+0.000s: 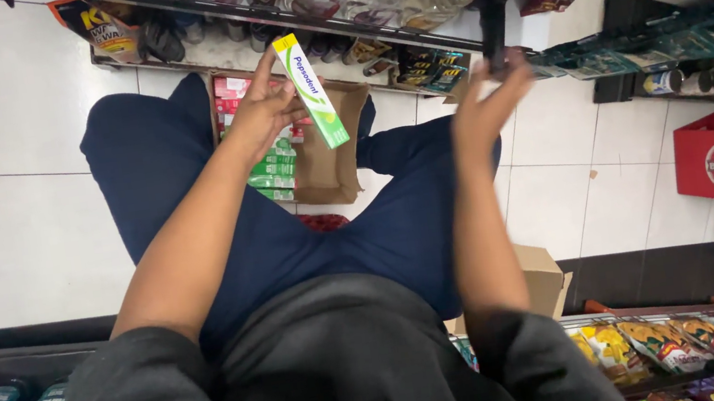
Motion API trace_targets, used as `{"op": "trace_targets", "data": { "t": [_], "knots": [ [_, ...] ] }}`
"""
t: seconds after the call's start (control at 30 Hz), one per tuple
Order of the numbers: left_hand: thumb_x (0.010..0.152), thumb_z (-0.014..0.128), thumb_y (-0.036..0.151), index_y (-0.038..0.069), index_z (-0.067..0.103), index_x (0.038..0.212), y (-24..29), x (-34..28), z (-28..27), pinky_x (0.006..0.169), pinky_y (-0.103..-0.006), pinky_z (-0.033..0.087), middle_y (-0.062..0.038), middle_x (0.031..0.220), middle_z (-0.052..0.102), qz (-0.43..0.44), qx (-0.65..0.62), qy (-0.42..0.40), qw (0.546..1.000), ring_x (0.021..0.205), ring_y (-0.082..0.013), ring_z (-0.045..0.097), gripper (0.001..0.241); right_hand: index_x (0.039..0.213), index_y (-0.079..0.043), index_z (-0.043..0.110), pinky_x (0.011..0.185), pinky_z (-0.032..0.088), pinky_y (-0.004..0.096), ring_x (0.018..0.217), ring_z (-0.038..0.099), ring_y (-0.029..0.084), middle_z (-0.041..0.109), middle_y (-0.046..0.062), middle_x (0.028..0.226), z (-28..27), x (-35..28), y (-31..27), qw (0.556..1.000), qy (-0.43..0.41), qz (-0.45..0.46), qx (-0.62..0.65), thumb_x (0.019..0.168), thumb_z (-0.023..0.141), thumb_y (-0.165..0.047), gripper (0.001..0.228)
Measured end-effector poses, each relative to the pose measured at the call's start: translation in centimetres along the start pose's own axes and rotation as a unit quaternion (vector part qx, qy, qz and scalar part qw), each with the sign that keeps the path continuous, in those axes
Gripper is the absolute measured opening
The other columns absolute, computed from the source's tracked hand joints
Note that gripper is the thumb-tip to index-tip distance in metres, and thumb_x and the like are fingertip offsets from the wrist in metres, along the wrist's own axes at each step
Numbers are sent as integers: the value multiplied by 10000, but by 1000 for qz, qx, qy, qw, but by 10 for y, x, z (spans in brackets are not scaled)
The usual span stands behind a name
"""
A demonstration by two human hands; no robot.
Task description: The recorder scans various items and places them onto the store shelves.
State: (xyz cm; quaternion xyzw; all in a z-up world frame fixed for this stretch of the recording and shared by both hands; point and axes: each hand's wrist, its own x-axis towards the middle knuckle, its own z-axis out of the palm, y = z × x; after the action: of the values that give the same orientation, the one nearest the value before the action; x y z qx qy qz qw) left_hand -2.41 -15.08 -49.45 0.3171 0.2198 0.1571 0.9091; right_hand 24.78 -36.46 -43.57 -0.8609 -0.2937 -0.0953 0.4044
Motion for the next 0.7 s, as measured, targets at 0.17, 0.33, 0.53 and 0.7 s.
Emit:
{"op": "trace_targets", "data": {
  "t": [0.17, 0.33, 0.53, 0.7],
  "knots": [
    [1043, 580, 130, 327, 138, 1644, -2, -1, 10, 974, -404, 589, -168, 1297, 673, -22, 23, 9, 999, 1136, -228, 688, 771, 1521, -49, 374, 775, 614, 303, 914, 694, 152, 677, 133, 1187, 11, -87, -51, 844, -336, 222, 355, 1041, 553, -221, 541],
    [1016, 606, 73, 298, 221, 1612, -2, -3, 14, 982, -416, 591, -151, 1280, 647, -38, 44, 15, 998, 1172, -240, 669, 744, 1461, -6, 501, 888, 576, 298, 1040, 687, 145, 681, 105, 1258, 38, -118, -26, 785, -446, 208, 376, 1010, 691, -130, 505],
    [1025, 615, 106, 169, 438, 1539, -13, 8, -9, 1015, -410, 578, -84, 1314, 617, 13, 42, 54, 998, 1194, -230, 655, 548, 1369, -19, 554, 754, 521, 270, 861, 643, 120, 683, 45, 1035, 47, -106, -16, 787, -396, 264, 391, 946, 732, -86, 464],
    [1041, 591, 154, 92, 529, 1471, -7, 6, -4, 996, -390, 563, -57, 1285, 644, 10, 17, 82, 996, 1148, -204, 636, 439, 1374, -49, 549, 739, 502, 258, 829, 625, 120, 678, 39, 958, 48, -99, -11, 804, -296, 299, 420, 938, 742, -94, 478]
  ]
}}
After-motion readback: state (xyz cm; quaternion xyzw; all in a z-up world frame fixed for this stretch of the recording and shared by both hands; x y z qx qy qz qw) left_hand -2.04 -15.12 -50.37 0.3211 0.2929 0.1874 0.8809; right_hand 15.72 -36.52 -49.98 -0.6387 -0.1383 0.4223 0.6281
